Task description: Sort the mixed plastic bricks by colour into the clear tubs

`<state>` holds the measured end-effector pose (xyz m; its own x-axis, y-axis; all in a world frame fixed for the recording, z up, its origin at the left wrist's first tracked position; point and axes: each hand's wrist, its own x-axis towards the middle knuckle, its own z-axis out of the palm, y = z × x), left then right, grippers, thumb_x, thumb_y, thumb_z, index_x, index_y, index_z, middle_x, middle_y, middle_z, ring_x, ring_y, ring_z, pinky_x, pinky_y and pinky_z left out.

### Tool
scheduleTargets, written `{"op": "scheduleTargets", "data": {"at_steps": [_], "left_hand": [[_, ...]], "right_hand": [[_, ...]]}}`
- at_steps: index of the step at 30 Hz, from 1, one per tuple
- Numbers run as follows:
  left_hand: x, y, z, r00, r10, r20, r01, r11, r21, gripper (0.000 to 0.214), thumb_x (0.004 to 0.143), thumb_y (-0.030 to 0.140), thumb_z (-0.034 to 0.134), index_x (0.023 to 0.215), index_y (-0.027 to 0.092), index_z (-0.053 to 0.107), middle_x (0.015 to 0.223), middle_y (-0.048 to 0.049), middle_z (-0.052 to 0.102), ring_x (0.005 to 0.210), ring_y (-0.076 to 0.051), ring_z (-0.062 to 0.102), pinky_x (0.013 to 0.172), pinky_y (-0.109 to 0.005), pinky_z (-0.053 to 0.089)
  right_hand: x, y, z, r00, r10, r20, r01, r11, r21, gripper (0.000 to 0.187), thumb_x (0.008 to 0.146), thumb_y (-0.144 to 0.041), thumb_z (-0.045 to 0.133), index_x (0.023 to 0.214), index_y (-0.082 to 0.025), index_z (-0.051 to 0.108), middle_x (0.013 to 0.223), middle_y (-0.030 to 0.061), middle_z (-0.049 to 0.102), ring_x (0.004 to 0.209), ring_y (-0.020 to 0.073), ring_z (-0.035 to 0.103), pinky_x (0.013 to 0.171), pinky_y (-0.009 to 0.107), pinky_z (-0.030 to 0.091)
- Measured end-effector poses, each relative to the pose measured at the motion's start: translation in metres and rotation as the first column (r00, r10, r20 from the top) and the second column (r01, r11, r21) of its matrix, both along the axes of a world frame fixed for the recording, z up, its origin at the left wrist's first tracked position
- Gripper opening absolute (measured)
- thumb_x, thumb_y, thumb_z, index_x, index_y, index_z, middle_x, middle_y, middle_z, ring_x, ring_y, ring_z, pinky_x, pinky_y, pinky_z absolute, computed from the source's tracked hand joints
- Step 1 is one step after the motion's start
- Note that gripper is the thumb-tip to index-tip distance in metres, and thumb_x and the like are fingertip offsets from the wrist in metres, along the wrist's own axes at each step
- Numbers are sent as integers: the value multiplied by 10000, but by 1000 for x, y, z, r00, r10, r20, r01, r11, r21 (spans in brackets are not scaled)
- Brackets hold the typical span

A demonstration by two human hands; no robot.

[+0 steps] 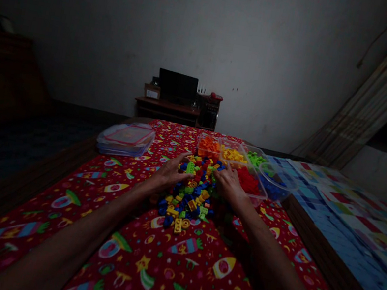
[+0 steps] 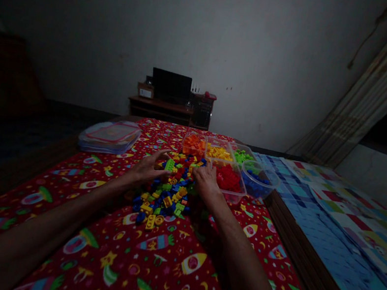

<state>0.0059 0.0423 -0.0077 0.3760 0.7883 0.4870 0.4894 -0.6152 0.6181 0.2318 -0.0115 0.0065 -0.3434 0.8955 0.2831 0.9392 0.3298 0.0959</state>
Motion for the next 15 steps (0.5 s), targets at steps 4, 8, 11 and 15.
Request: {"op": "scheduleTargets", "data": {"at_steps": [4, 8, 11, 15], "left_hand": [[2, 4, -7, 998, -51, 24, 52, 998, -47, 718, 681, 385, 686, 1321, 213, 409, 1139, -87, 635, 1047, -244, 612, 878, -393, 507], [3, 4, -14, 995, -89, -52, 88, 996, -27, 689, 689, 354, 677, 1311, 194, 427, 1176, -94, 622, 1050, -243, 609, 897, -397, 498], [4, 2, -17, 988, -89, -122, 92, 996, 19, 657, 709, 359, 666, 1300, 180, 443, 1212, -102, 604, 1079, -245, 593, 923, -392, 483], [4, 3, -21, 979, -109, -173, 125, 989, 84, 645, 728, 389, 651, 1306, 198, 436, 1260, -95, 576, 1129, -246, 567, 964, -390, 456]], "right_hand": [[5, 5, 1, 997, 37, -73, -35, 999, 29, 437, 798, -13, 426, 1195, -116, 576, 977, 144, 597, 961, 227, 514, 875, 353, 376], [6, 10, 10, 991, 97, -96, -104, 992, -67, 431, 749, 3, 444, 1127, -132, 603, 845, 80, 613, 770, 156, 516, 711, 249, 372], [1, 11, 16, 981, 116, -158, -140, 979, -149, 394, 759, -31, 453, 1103, -139, 611, 820, 60, 625, 724, 134, 522, 654, 220, 359], [-5, 11, 14, 971, 114, -210, -161, 962, -223, 489, 703, 0, 482, 1164, -127, 585, 931, 80, 647, 817, 144, 564, 692, 211, 389]]}}
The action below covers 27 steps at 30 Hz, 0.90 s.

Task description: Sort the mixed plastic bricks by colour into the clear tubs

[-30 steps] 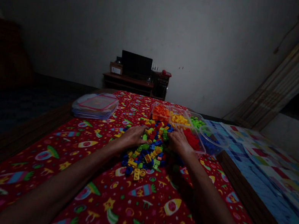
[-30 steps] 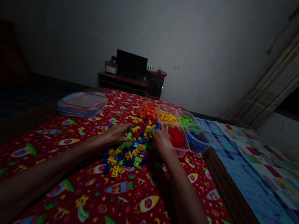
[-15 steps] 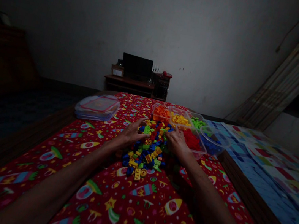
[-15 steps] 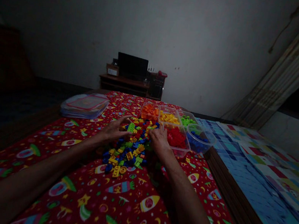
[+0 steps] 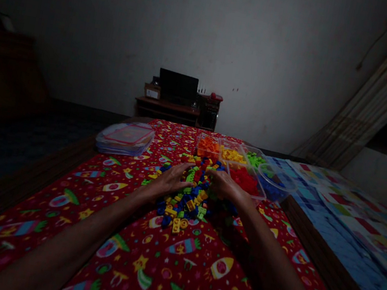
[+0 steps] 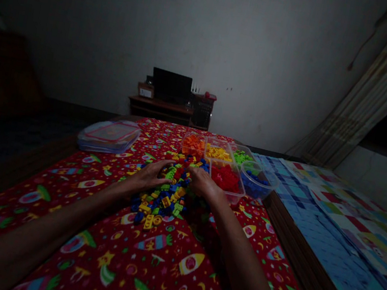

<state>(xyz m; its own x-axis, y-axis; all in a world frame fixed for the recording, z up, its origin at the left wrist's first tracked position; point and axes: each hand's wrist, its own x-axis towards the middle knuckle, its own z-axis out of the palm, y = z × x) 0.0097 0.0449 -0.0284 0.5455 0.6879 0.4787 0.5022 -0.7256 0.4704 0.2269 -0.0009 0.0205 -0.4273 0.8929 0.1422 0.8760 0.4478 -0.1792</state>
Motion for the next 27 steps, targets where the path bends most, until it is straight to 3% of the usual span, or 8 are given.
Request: {"op": "scheduleTargets", "data": {"at_steps": [5, 8, 11, 15, 17, 22, 25, 27], "left_hand": [[0, 0, -1, 1000, -4, -3, 4, 1000, 5, 617, 743, 413, 627, 1290, 191, 449, 1255, -108, 577, 1125, -249, 570, 964, -395, 456], [0, -1, 0, 1000, -5, -3, 5, 1000, -1, 602, 745, 425, 619, 1274, 178, 469, 1232, -117, 588, 1106, -255, 578, 958, -403, 461], [1, -2, 0, 1000, 8, -18, -8, 1000, 5, 594, 743, 432, 621, 1264, 184, 481, 1210, -110, 600, 1090, -259, 584, 950, -405, 465], [-1, -3, -1, 999, 34, -39, -33, 999, 10, 573, 768, 445, 604, 1274, 209, 474, 1231, -100, 588, 1089, -259, 585, 935, -403, 471], [-2, -3, -3, 999, 29, -37, -29, 1000, 5, 574, 781, 462, 590, 1283, 212, 467, 1232, -103, 587, 1083, -261, 589, 925, -406, 476], [-2, -2, -6, 999, 37, -31, -37, 999, 0, 575, 791, 486, 574, 1279, 199, 475, 1218, -122, 595, 1067, -271, 599, 903, -414, 490], [-2, -1, -5, 998, 59, -26, -59, 998, 0, 582, 772, 495, 590, 1262, 196, 494, 1231, -124, 591, 1075, -279, 598, 904, -408, 492], [-2, -2, -4, 998, 58, -7, -58, 998, -19, 597, 751, 498, 611, 1262, 211, 498, 1229, -112, 599, 1074, -280, 600, 904, -408, 494]], "right_hand": [[-1, -2, -2, 998, -26, -65, 25, 1000, -17, 529, 658, 44, 480, 1149, -108, 609, 1035, 122, 649, 962, 180, 583, 775, 237, 431], [-2, 2, 2, 970, -21, -241, 21, 1000, -3, 500, 686, 11, 502, 1151, -136, 612, 1025, 105, 669, 924, 173, 614, 760, 249, 459], [2, 8, 5, 889, -39, -456, 46, 999, 3, 452, 724, -53, 517, 1154, -156, 611, 971, 83, 699, 830, 159, 646, 717, 265, 491], [26, 19, 15, 816, -54, -576, 49, 999, -24, 381, 736, -116, 528, 1098, -149, 644, 937, 75, 717, 790, 157, 663, 681, 268, 514], [44, 28, 28, 830, -100, -549, 138, 990, 28, 359, 736, -122, 524, 1068, -135, 661, 916, 83, 721, 775, 160, 666, 686, 273, 517], [96, 66, 68, 862, -337, -378, 443, 864, 240, 349, 734, -77, 502, 1034, -95, 678, 941, 130, 710, 867, 193, 664, 806, 307, 495], [122, 90, 84, 824, -466, -324, 551, 792, 263, 399, 729, -43, 485, 1093, -53, 646, 1010, 179, 683, 951, 225, 641, 865, 339, 471], [132, 99, 89, 803, -511, -307, 586, 772, 248, 400, 732, -63, 514, 1114, -29, 629, 1018, 202, 673, 947, 240, 636, 877, 360, 464]]}}
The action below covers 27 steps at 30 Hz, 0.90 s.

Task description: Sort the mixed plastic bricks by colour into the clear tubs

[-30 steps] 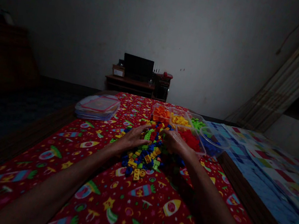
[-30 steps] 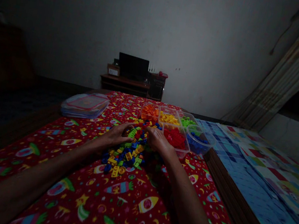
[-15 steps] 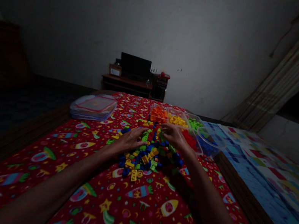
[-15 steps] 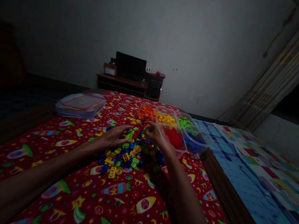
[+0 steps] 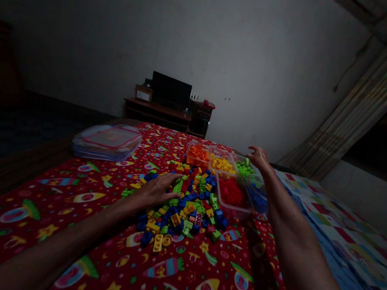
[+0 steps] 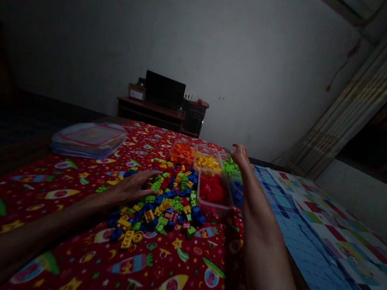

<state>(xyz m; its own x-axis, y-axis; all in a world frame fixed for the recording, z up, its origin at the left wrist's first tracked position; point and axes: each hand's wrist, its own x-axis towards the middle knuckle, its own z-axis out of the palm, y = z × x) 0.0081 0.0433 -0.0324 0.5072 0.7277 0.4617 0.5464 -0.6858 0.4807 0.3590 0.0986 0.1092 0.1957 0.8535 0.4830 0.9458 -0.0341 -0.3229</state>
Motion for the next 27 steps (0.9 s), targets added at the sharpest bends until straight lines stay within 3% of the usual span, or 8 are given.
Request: {"op": "scheduleTargets", "data": {"at_steps": [3, 6, 9, 11, 16, 19, 23, 27], "left_hand": [[1, 0, 5, 996, 5, 91, 3, 996, -92, 612, 718, 494, 639, 1252, 227, 505, 1180, -93, 633, 1059, -272, 610, 900, -417, 497], [3, 2, 13, 964, 46, 262, 13, 976, -219, 656, 666, 526, 665, 1222, 211, 517, 1125, -92, 659, 1041, -271, 622, 898, -434, 500], [5, 2, 22, 890, 120, 441, 52, 932, -358, 760, 613, 603, 675, 1219, 180, 499, 1073, -110, 681, 1018, -276, 635, 870, -433, 515], [5, 0, 28, 859, 151, 489, 94, 893, -440, 816, 616, 641, 658, 1250, 167, 463, 1022, -108, 700, 986, -272, 649, 840, -419, 527], [5, -9, 36, 835, 158, 527, 183, 823, -538, 819, 675, 641, 633, 1304, 166, 410, 960, -92, 714, 875, -242, 684, 783, -383, 545], [8, -9, 34, 816, 146, 559, 232, 803, -549, 771, 686, 646, 625, 1266, 171, 447, 969, -96, 708, 870, -240, 681, 784, -388, 544], [7, -5, 31, 805, 169, 568, 184, 840, -510, 683, 754, 715, 460, 1146, 162, 541, 984, -106, 696, 916, -250, 662, 814, -405, 528], [0, -3, 31, 884, 167, 437, 24, 917, -398, 648, 790, 707, 376, 1057, 165, 609, 958, -88, 703, 910, -252, 653, 812, -379, 519]], "right_hand": [[-7, 0, -3, 994, 29, -101, -32, 999, -29, 379, 772, -108, 520, 1132, -43, 619, 970, 182, 685, 807, 203, 660, 801, 343, 502], [-43, -17, -19, 929, 251, -270, -275, 960, -54, 348, 831, -144, 491, 1149, -71, 612, 908, 139, 701, 697, 146, 658, 690, 282, 530], [-93, -44, -39, 751, 589, -300, -636, 767, -85, 341, 838, -159, 524, 1165, -118, 610, 942, 110, 705, 765, 142, 661, 690, 268, 530], [-123, -65, -49, 630, 751, -198, -775, 624, -98, 387, 823, -183, 576, 1210, -165, 588, 1056, 102, 679, 863, 150, 652, 750, 273, 515], [-160, -94, -59, 480, 877, 23, -872, 480, -89, 308, 870, -198, 541, 1171, -190, 608, 1081, 80, 661, 974, 148, 606, 816, 241, 448], [-157, -95, -62, 523, 850, 70, -841, 528, -117, 218, 892, -223, 513, 1057, -175, 647, 928, 55, 679, 824, 120, 600, 716, 204, 416], [-129, -83, -61, 721, 675, 157, -661, 738, -134, 193, 869, -274, 530, 873, -127, 655, 683, 12, 610, 582, 82, 480, 544, 194, 304], [-80, -53, -47, 866, 428, 256, -404, 903, -144, 154, 812, -233, 560, 763, -120, 652, 640, 12, 585, 562, 80, 441, 516, 202, 247]]}}
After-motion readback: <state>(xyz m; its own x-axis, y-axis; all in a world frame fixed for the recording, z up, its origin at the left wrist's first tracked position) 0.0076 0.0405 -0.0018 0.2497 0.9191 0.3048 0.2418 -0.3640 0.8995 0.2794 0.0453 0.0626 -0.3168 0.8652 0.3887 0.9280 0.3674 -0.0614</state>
